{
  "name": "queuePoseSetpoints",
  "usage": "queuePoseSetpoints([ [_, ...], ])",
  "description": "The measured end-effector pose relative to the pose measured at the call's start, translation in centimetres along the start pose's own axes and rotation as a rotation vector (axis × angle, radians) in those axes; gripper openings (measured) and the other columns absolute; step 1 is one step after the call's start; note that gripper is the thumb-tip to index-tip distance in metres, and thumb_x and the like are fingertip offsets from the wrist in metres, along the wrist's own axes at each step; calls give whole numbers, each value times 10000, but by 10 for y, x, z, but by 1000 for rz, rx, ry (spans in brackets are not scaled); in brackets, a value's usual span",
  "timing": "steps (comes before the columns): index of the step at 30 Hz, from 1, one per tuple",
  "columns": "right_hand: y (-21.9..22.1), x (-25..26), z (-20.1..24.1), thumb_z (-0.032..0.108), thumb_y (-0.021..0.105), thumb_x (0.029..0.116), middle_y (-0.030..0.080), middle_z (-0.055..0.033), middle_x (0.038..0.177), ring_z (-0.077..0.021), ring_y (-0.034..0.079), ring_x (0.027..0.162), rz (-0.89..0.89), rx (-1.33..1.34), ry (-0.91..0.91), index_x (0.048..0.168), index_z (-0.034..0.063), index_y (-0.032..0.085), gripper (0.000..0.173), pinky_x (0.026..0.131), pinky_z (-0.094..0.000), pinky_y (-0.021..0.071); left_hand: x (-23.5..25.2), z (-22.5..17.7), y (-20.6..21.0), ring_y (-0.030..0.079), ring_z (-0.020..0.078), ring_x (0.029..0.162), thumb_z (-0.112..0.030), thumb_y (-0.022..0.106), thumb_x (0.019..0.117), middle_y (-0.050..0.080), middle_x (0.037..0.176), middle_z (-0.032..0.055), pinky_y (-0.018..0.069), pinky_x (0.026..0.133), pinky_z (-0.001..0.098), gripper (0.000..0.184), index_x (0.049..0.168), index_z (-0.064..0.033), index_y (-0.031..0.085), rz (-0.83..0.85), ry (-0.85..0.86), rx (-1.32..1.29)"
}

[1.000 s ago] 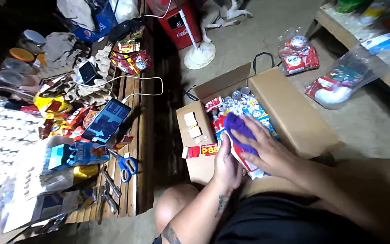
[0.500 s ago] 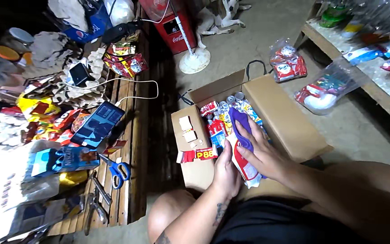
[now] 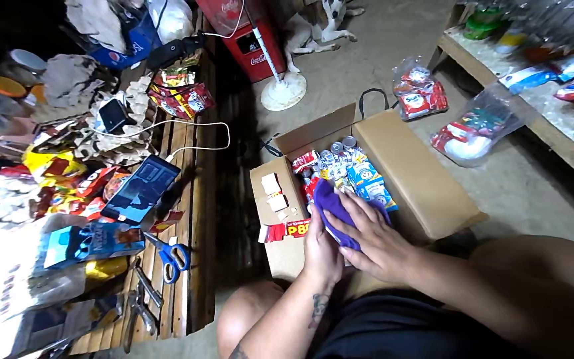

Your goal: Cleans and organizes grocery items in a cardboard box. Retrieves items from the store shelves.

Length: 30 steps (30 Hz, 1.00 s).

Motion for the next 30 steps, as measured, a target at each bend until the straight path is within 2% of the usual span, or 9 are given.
queuePoseSetpoints([
  [5,4,-3,5,426,355,1039,345,-175,1626,-419,316,1494,8,-15,-41,1551,308,420,529,1111,-583,377,3,-6,-3,664,135,1070,-467,130,1098,682,1098,57,551,938,333,588,1252,-91,554,-15,45,-26],
  [10,5,-3,4,436,349,1050,374,-189,1606,-426,347,1477,-1,-18,-27,1538,319,438,510,1091,-600,393,2,-5,-2,651,117,1088,-435,87,1101,668,1134,41,542,947,313,582,1332,-106,507,-15,18,-10],
  [22,5,-2,1,454,328,1069,374,-167,1612,-412,344,1483,2,-18,-19,1541,326,430,500,1105,-592,388,2,-5,-1,655,121,1077,-438,102,1102,670,1116,47,546,937,313,576,1301,-100,524,-34,13,-14],
  [25,5,-1,-1,474,313,1071,375,-161,1614,-410,339,1487,7,2,-3,1532,332,445,501,1108,-594,386,2,-4,-1,650,117,1081,-431,99,1103,662,1138,44,541,945,310,579,1364,-110,503,-29,11,4],
  [27,5,-1,-1,481,303,1075,363,-163,1620,-410,333,1490,12,6,-1,1541,336,431,504,1113,-588,381,1,-4,0,654,119,1081,-432,99,1103,668,1121,45,543,946,312,577,1303,-99,526,-29,7,-5],
  [30,5,-1,-2,481,302,1077,356,-160,1624,-398,329,1494,8,-1,-4,1546,342,420,503,1121,-584,373,1,-4,0,649,121,1097,-435,99,1102,668,1125,49,537,958,314,586,1292,-91,533,-21,12,-10],
])
Point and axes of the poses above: each hand's wrist, its own x-axis towards the middle knuckle, its own y-axis out of the palm, z = x × y, the point moved 5 cm from there along x, towards the middle knuckle
